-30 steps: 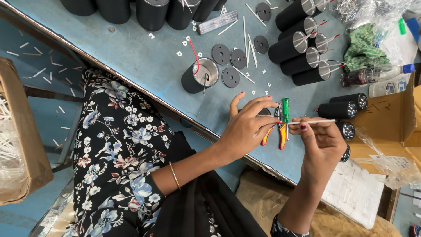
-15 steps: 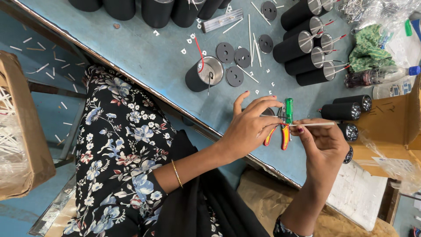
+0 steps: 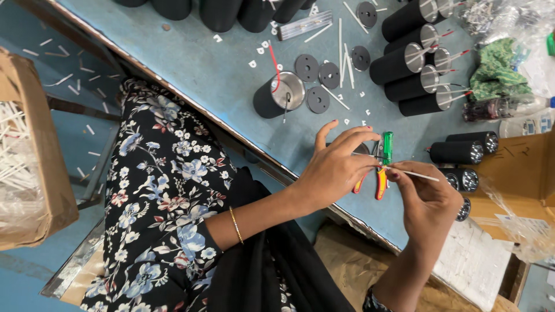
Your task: The person sits at a factory workbench assembling cylindrical LED lamp fixtures. They thread white wires through black cylindrical housings, fit metal end pieces and caps onto the cylinders, and use pliers and a screwdriver to secure wire connections, placing finished units in a growing pile.
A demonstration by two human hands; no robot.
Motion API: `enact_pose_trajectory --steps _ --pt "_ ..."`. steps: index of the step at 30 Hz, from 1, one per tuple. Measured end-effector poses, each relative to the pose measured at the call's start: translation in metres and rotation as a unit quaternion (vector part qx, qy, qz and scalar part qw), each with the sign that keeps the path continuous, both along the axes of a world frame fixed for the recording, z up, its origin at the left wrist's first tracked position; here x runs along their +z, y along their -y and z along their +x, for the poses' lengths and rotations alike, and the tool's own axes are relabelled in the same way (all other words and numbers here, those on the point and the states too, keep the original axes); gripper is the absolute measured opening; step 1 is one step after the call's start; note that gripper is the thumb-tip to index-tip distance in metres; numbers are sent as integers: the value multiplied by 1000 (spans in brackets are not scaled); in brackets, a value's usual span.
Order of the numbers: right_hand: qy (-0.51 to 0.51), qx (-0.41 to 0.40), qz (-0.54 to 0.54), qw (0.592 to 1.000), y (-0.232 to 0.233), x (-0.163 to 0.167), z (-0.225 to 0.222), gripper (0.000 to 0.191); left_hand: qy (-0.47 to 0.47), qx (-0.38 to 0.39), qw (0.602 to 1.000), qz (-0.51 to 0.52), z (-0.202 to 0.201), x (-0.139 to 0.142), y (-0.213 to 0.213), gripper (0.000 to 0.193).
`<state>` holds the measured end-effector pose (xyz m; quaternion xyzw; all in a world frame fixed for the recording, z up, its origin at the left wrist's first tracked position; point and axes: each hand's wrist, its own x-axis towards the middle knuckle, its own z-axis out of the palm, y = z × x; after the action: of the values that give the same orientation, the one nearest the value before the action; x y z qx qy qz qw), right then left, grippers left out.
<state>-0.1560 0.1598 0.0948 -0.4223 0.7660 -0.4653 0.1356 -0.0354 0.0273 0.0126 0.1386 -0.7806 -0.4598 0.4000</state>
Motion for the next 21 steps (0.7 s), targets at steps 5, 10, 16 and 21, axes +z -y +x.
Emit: enact_pose_trajectory --steps 5,10,16,21 --pt "4 25 -15 1000 3 4 7 13 77 32 996 -30 6 1 -2 10" --pt "4 35 -9 999 4 3 9 14 141 14 990 -25 -6 -1 4 10" --pt "-10 2 36 999 7 -6 -1 6 121 0 992 -40 -14 -10 11 7" --pt "-128 -34 125 983 11 -25 -10 33 41 19 996 -72 -11 -17 10 13"
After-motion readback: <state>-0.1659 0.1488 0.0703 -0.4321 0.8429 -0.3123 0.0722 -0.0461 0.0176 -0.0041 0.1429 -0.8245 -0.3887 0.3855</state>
